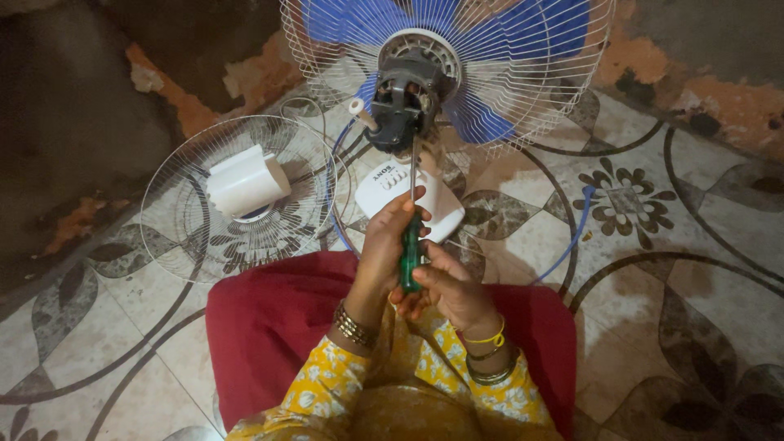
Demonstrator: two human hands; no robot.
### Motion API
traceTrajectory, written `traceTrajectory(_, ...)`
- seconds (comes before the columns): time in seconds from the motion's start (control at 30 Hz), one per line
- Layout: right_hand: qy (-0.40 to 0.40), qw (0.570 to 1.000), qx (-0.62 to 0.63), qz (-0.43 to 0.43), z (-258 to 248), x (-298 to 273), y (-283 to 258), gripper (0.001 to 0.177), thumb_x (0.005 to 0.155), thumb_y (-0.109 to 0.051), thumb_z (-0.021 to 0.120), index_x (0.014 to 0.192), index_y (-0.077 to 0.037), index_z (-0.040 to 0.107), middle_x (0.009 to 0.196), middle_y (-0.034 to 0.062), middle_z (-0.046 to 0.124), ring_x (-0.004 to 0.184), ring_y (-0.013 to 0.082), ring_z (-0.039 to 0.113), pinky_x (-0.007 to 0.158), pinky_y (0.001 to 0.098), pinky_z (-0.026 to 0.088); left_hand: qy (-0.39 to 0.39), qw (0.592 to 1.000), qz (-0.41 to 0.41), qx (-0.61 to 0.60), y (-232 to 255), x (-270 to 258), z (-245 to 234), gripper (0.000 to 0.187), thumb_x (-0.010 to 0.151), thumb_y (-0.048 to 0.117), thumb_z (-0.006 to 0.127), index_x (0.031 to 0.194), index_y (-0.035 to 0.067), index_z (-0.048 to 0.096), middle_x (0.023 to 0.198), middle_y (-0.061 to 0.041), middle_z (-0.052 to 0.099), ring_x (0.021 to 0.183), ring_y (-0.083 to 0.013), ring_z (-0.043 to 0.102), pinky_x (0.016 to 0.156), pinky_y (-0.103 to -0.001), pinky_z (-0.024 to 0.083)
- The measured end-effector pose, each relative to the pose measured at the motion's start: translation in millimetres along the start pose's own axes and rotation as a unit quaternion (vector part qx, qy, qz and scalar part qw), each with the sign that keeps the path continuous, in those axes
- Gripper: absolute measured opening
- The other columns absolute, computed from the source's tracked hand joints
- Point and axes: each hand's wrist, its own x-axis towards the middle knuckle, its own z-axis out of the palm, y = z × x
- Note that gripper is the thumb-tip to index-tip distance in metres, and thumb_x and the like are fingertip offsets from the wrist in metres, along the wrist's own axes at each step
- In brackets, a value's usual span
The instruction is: The person sits on the floor and uses a green screwdriver to work on the internal components of a blue electric fan. They repeatedly insert the screwdriver into the motor housing, turn it, and adjust wires or parts within the fan's central assembly.
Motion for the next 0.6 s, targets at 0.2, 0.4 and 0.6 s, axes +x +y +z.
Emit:
traceTrajectory(0.2,0.021,0.999,-0.023,-0.011,7,2,0,0.051,0.098,-0.029,0.065,0.137,-0.004,0.043,0.094,0.0194,0.075,0.073,0.0223,0.074,0.061,0.0301,0.059,0.013,0.991,0.046,0.124,-2,0,0,0.043,0.099,0.022,0.064,0.138,0.006,0.064,0.099,0.0,0.067,0.08,-0.0086,0.058,0.069,-0.023,0.05)
traceTrajectory(0.4,0.032,0.999,-0.021,-0.006,6,0,0,0.051,0.097,-0.03,0.066,0.135,-0.004,0.045,0.091,0.0175,0.075,0.071,0.022,0.074,0.06,0.0299,0.059,0.018,0.994,0.043,0.103,-11,3,-4,0.045,0.098,0.022,0.067,0.139,0.005,0.063,0.103,-0.001,0.065,0.085,-0.0089,0.059,0.074,-0.024,0.052)
traceTrajectory(0.6,0.025,1.0,-0.015,-0.001,6,1,-2,0.051,0.097,-0.028,0.066,0.136,-0.005,0.043,0.091,0.0175,0.074,0.071,0.0229,0.074,0.061,0.0308,0.06,0.011,0.99,0.08,0.113,-12,2,-5,0.044,0.098,0.022,0.066,0.138,0.004,0.063,0.107,-0.001,0.067,0.091,-0.0076,0.06,0.078,-0.024,0.053)
